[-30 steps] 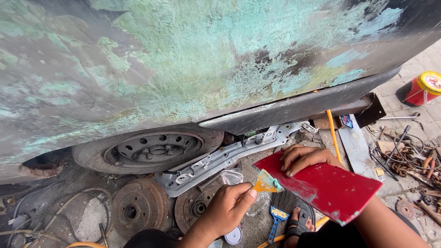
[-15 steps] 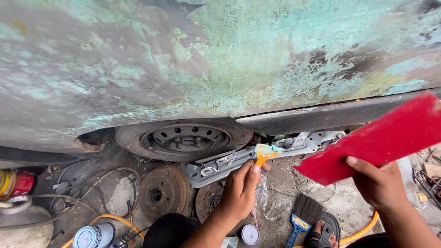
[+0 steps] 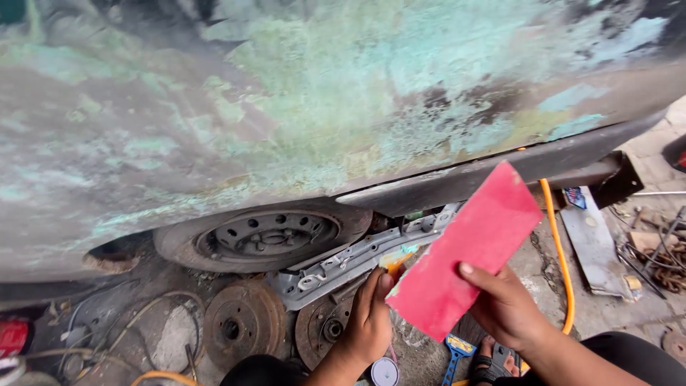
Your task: The person applies a light green body filler to the side of a car using a yellow putty knife and a red plastic scraper. They spread the filler over a damaged area near the wheel well and smooth the surface repeatedly.
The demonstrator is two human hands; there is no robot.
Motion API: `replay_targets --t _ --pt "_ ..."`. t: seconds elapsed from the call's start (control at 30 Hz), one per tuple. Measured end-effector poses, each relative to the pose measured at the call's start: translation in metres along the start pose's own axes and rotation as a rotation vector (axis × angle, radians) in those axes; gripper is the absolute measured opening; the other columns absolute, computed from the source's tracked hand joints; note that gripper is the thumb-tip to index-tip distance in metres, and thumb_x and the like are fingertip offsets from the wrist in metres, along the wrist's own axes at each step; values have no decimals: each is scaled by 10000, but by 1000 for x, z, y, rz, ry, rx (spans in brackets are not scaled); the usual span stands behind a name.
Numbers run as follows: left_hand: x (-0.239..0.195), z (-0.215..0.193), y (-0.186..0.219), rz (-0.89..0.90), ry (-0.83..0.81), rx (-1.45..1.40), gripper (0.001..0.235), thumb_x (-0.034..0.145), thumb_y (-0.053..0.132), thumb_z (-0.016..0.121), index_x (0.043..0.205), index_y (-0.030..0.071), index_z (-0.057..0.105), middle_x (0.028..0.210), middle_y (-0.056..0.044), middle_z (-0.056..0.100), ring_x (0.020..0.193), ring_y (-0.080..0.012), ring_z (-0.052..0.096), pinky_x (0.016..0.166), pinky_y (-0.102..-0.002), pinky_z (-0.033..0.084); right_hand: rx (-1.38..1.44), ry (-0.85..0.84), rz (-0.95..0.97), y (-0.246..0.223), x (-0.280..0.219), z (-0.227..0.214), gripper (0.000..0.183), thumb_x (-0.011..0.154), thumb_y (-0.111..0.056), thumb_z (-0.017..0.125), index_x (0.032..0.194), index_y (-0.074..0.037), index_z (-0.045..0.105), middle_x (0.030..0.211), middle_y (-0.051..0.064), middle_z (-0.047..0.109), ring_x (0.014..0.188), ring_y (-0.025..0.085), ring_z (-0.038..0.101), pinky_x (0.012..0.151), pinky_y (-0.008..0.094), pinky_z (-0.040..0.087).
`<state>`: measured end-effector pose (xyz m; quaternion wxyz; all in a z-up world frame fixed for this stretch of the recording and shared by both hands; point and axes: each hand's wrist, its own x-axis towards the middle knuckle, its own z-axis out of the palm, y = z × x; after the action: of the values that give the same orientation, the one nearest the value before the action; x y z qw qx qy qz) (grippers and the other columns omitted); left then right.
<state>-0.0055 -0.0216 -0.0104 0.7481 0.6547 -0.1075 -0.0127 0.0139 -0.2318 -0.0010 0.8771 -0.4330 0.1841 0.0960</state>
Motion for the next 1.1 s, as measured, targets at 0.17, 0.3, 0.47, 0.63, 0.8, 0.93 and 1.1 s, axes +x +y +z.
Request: replay_targets --t 0.17,0.3,0.47,0.63,0.8,0.93,1.1 --pt "-4 -3 -15 -5 -4 254 559 1049 383 310 1421 38 547 1410 -174 640 1343 -301 590 1109 -390 443 7 67 27 -5 -2 8 459 833 -70 643 1282 7 587 1215 173 668 1100 317 626 996 479 497" --pt "4 -5 -1 321 -83 397 420 1070 264 320 1306 31 578 1191 -156 685 1091 -325 684 920 -414 557 35 24 33 -5 -2 4 471 833 -88 648 1289 23 608 1244 197 684 1104 353 644 979 544 531" --pt "10 -9 10 488 -75 587 366 1012 169 343 1211 9 605 1096 -172 688 963 -355 691 815 -439 545 38 -33 2 -4 3 -5 549 785 -123 700 1308 -5 584 1216 190 685 1078 355 660 955 546 550" --pt "10 -14 5 505 -113 710 338 1022 186 358 1192 11 591 966 -154 655 805 -332 649 660 -434 495 41 -58 1 -4 6 -8 563 766 -138 728 1298 -27 580 1200 176 686 1074 347 666 952 546 562" --pt "9 -18 -1 555 -121 799 333 1011 186 410 1239 12 578 1033 -178 658 828 -348 645 676 -452 489 52 -67 10 -2 8 -12 527 792 -137 715 1291 -23 589 1200 180 691 1068 348 670 952 551 562" --pt "11 -19 0 568 -122 830 339 1008 190 415 1239 11 588 1039 -178 658 849 -355 646 699 -457 501 60 -76 21 -1 10 -16 513 795 -138 715 1279 -11 597 1206 186 693 1074 349 670 967 547 556" --pt "12 -22 2 555 -133 836 363 1033 271 398 1228 36 594 953 -136 632 784 -328 616 640 -441 463 58 -104 10 -3 9 -15 500 805 -131 717 1277 -20 598 1208 181 696 1076 355 676 951 558 567"
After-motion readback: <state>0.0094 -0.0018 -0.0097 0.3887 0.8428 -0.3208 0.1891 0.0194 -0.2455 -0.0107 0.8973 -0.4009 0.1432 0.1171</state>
